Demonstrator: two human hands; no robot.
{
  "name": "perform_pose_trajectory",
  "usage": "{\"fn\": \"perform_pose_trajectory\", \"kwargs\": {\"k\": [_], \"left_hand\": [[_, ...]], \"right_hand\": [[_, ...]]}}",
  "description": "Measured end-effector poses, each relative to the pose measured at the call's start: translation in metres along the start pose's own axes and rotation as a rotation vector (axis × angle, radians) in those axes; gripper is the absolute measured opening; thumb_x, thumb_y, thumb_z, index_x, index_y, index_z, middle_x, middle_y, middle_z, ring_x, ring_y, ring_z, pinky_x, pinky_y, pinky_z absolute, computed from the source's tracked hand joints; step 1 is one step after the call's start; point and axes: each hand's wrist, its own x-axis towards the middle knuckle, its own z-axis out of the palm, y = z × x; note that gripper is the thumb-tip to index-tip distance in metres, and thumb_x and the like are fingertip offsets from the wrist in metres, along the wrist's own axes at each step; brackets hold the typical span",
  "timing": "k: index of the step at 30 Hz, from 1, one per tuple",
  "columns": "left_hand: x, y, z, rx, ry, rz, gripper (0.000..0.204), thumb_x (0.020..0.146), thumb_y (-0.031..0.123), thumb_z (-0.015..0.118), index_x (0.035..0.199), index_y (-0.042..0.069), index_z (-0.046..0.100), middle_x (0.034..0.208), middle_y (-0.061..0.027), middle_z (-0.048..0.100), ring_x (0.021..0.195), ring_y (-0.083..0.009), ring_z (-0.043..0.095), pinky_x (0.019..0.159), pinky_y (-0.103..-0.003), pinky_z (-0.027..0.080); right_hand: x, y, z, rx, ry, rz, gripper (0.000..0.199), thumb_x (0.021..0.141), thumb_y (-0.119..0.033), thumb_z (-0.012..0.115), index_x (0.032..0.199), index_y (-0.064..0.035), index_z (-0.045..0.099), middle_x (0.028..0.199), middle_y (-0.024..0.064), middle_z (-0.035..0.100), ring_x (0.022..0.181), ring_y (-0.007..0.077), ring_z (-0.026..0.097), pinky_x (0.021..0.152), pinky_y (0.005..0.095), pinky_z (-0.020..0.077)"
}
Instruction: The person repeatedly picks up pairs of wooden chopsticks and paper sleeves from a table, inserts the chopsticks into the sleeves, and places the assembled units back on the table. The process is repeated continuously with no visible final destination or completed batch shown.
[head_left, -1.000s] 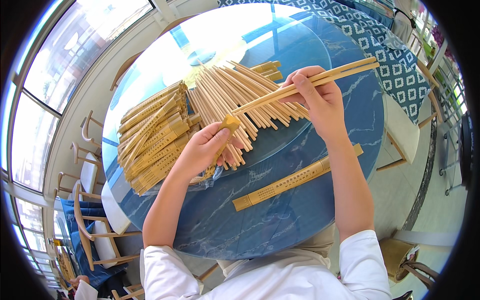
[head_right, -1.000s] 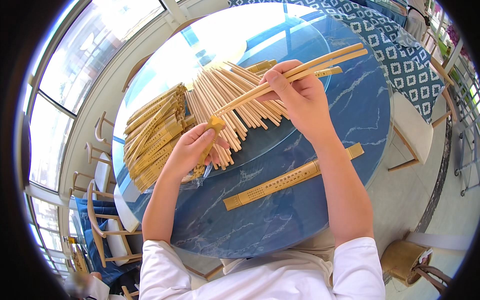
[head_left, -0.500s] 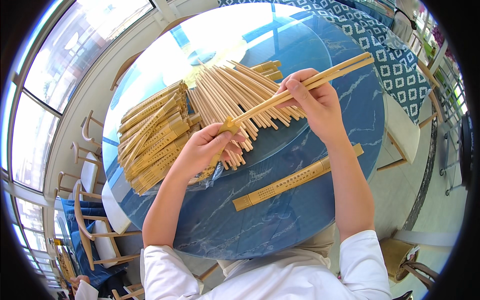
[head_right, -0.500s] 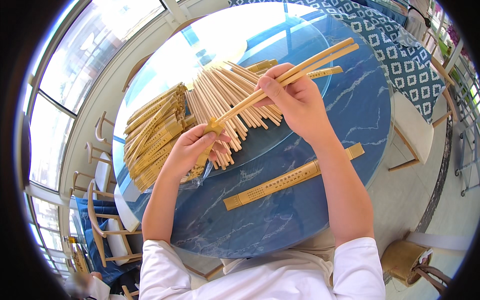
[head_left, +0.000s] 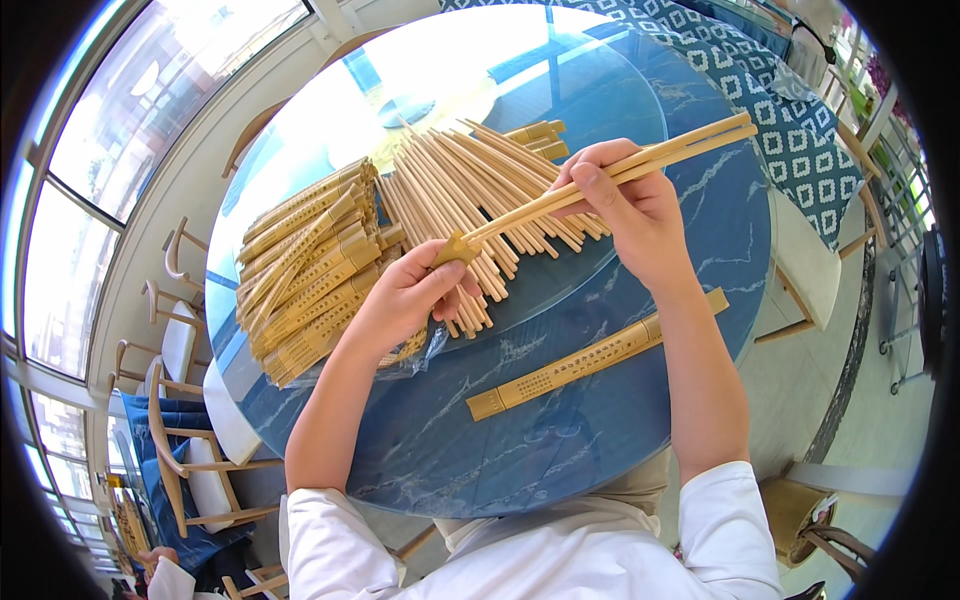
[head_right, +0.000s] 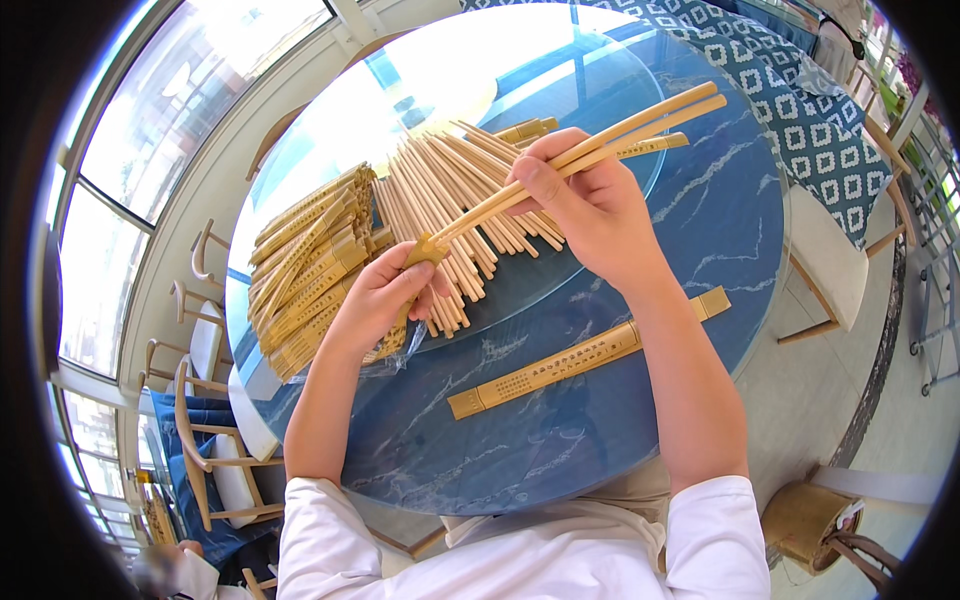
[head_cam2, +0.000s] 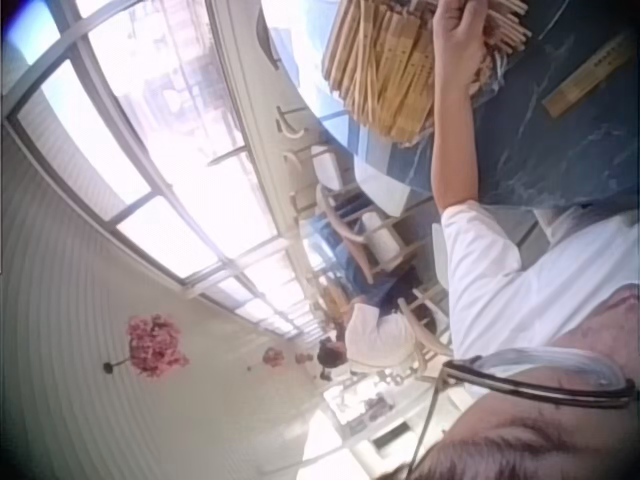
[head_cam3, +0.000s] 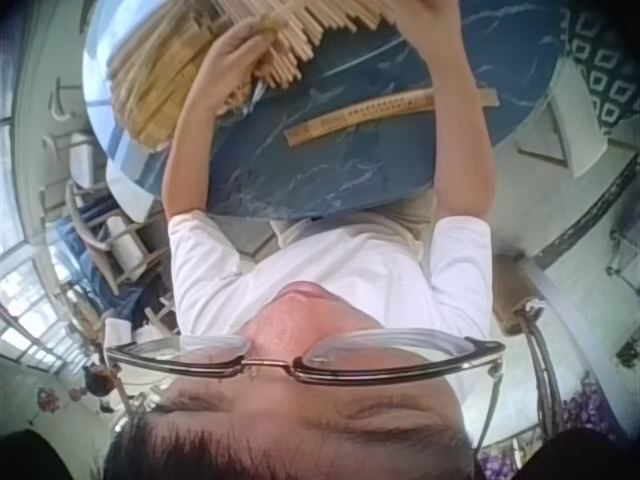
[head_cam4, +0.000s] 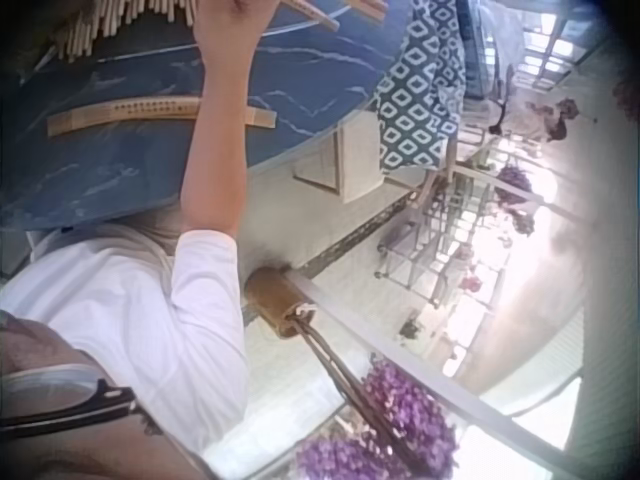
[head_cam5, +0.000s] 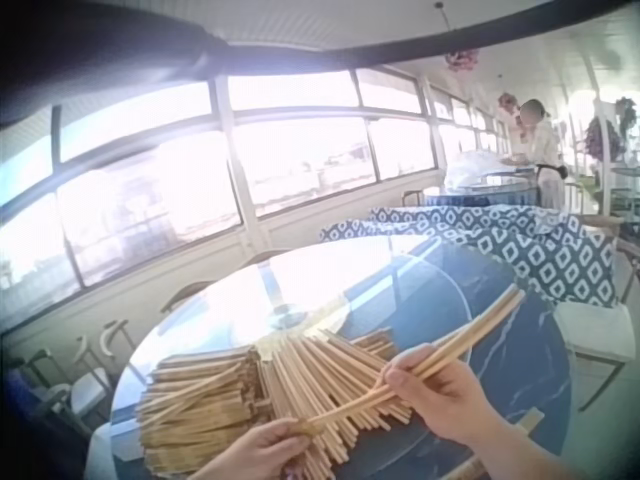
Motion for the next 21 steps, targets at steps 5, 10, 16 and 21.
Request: {"fn": "perform_pose_trajectory", "kwargs": {"k": [5, 10, 16, 21], "left_hand": [[0.0002, -0.0017, -0.0003, -0.007, 0.004, 0.005, 0.027, 0.113, 0.018, 0.052, 0.131, 0.001, 0.062, 0.096, -0.0052, 0.071, 0.067, -0.0059, 0.057, 0.061, -0.024, 0.048], [-0.0006, 0.004, 0.0034, -0.01, 0.032, -0.015, 0.024, 0.113, 0.02, 0.053, 0.125, 0.002, 0.064, 0.094, -0.0049, 0.071, 0.066, -0.0056, 0.056, 0.061, -0.024, 0.047], [-0.001, 0.0024, 0.0038, -0.004, 0.032, -0.007, 0.024, 0.114, 0.022, 0.054, 0.118, 0.002, 0.065, 0.093, -0.005, 0.073, 0.067, -0.0056, 0.058, 0.061, -0.024, 0.048], [-0.0024, 0.0044, 0.006, -0.001, 0.038, 0.003, 0.027, 0.114, 0.025, 0.054, 0.122, 0.001, 0.065, 0.1, -0.0078, 0.076, 0.073, -0.0087, 0.065, 0.066, -0.025, 0.053]], "right_hand": [[-0.0019, 0.0018, 0.0022, -0.038, -0.024, -0.044, 0.012, 0.108, -0.014, 0.063, 0.111, -0.0026, 0.065, 0.106, 0.0091, 0.069, 0.098, 0.0168, 0.073, 0.086, 0.0335, 0.0683], [-0.0012, 0.0007, 0.0017, -0.024, -0.058, -0.063, 0.011, 0.109, -0.013, 0.062, 0.11, -0.0028, 0.065, 0.105, 0.0091, 0.069, 0.097, 0.0177, 0.073, 0.085, 0.0348, 0.0686], [0.0008, 0.0008, -0.003, -0.004, -0.033, -0.02, 0.012, 0.108, -0.014, 0.062, 0.109, -0.0025, 0.066, 0.105, 0.0091, 0.069, 0.096, 0.0173, 0.073, 0.084, 0.0351, 0.0688], [0.0001, -0.0029, 0.0002, 0.018, -0.012, -0.01, 0.012, 0.109, -0.014, 0.063, 0.109, -0.0026, 0.066, 0.099, 0.0047, 0.067, 0.093, 0.0122, 0.07, 0.084, 0.0326, 0.0679]]}}
